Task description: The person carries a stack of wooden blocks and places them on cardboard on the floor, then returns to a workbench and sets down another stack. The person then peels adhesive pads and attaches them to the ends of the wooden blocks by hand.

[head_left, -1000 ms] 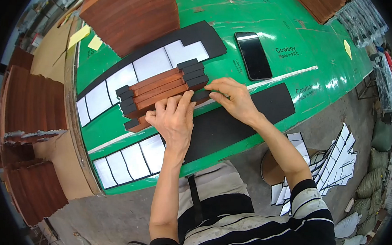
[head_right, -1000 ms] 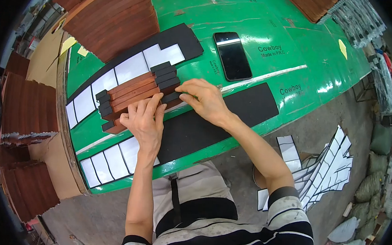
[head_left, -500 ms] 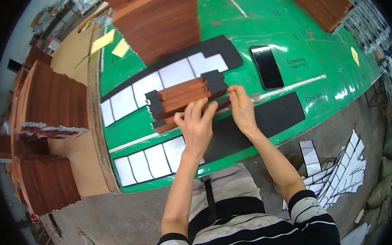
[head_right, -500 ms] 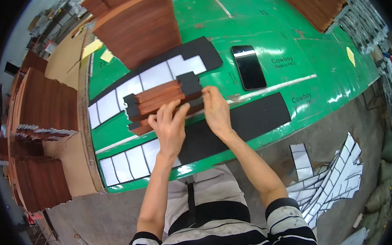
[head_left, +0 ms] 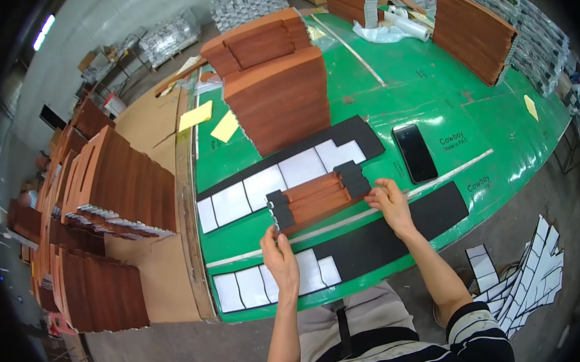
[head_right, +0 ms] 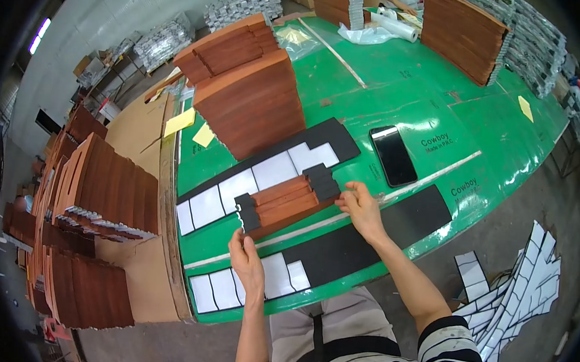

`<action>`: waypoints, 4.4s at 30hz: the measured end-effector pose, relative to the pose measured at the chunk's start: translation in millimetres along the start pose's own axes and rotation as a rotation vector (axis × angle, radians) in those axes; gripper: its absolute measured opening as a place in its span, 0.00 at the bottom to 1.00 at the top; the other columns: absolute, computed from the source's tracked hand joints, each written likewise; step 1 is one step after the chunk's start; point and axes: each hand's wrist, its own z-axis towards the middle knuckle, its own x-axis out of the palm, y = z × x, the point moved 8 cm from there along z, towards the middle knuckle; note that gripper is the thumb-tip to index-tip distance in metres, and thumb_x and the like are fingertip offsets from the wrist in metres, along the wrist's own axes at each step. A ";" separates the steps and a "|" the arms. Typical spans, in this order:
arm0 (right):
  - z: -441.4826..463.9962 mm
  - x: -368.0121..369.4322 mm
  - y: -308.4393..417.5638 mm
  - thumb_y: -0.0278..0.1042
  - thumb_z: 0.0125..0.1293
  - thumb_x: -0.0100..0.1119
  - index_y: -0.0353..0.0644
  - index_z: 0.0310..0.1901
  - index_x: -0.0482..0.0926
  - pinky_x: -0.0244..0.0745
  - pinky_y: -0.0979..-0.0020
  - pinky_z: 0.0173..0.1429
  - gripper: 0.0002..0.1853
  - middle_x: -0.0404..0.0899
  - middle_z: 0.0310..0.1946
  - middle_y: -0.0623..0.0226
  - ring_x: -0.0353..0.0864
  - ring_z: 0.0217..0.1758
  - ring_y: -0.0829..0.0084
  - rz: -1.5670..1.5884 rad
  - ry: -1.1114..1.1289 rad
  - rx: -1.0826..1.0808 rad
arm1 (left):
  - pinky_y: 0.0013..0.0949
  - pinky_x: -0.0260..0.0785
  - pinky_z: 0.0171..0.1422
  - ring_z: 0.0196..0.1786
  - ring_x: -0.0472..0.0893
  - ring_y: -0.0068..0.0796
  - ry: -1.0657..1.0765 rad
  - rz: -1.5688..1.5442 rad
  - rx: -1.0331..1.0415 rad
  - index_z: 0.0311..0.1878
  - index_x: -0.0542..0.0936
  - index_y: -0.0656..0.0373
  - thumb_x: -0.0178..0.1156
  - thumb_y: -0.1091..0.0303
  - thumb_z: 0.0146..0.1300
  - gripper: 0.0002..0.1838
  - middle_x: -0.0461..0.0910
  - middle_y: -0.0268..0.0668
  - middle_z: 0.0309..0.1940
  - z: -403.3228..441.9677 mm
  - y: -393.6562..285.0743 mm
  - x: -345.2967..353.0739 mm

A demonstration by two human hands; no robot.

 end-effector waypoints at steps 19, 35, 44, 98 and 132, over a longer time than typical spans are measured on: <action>224.6 85.6 200.8 0.40 0.67 0.49 0.39 0.51 0.77 0.70 0.61 0.55 0.18 0.78 0.44 0.49 0.76 0.48 0.56 -0.576 -0.060 -0.616 | 0.32 0.64 0.53 0.45 0.73 0.32 0.167 0.050 -0.064 0.47 0.81 0.65 0.52 0.58 0.68 0.19 0.75 0.44 0.37 298.4 -70.3 18.7; -13.8 -19.8 69.3 0.25 0.61 0.62 0.37 0.48 0.79 0.72 0.80 0.39 0.13 0.78 0.36 0.74 0.75 0.35 0.85 -0.148 0.224 -0.233 | 0.34 0.73 0.48 0.43 0.82 0.36 0.088 0.106 0.238 0.48 0.79 0.69 0.67 0.79 0.53 0.17 0.82 0.47 0.41 4.3 -36.8 -52.7; -9.6 -11.9 12.7 0.28 0.61 0.64 0.37 0.47 0.80 0.77 0.75 0.49 0.13 0.83 0.38 0.65 0.82 0.43 0.78 -0.327 0.115 -0.216 | 0.30 0.71 0.36 0.31 0.78 0.29 -0.008 0.190 0.275 0.46 0.79 0.71 0.65 0.80 0.56 0.14 0.80 0.42 0.32 -8.1 1.5 -14.3; -61.8 141.9 77.6 0.26 0.55 0.66 0.37 0.41 0.82 0.75 0.72 0.38 0.10 0.81 0.35 0.64 0.80 0.37 0.70 -0.430 0.412 -0.552 | 0.31 0.72 0.45 0.41 0.80 0.31 0.032 -0.099 0.089 0.48 0.78 0.63 0.67 0.76 0.53 0.18 0.80 0.40 0.39 -6.8 2.8 -19.5; -75.1 154.7 88.4 0.27 0.47 0.69 0.40 0.35 0.82 0.75 0.67 0.36 0.11 0.77 0.30 0.68 0.78 0.35 0.66 -0.627 0.316 -0.861 | 0.28 0.73 0.36 0.38 0.79 0.29 0.044 -0.120 0.121 0.45 0.80 0.63 0.66 0.73 0.56 0.13 0.79 0.39 0.42 -4.7 5.4 -15.4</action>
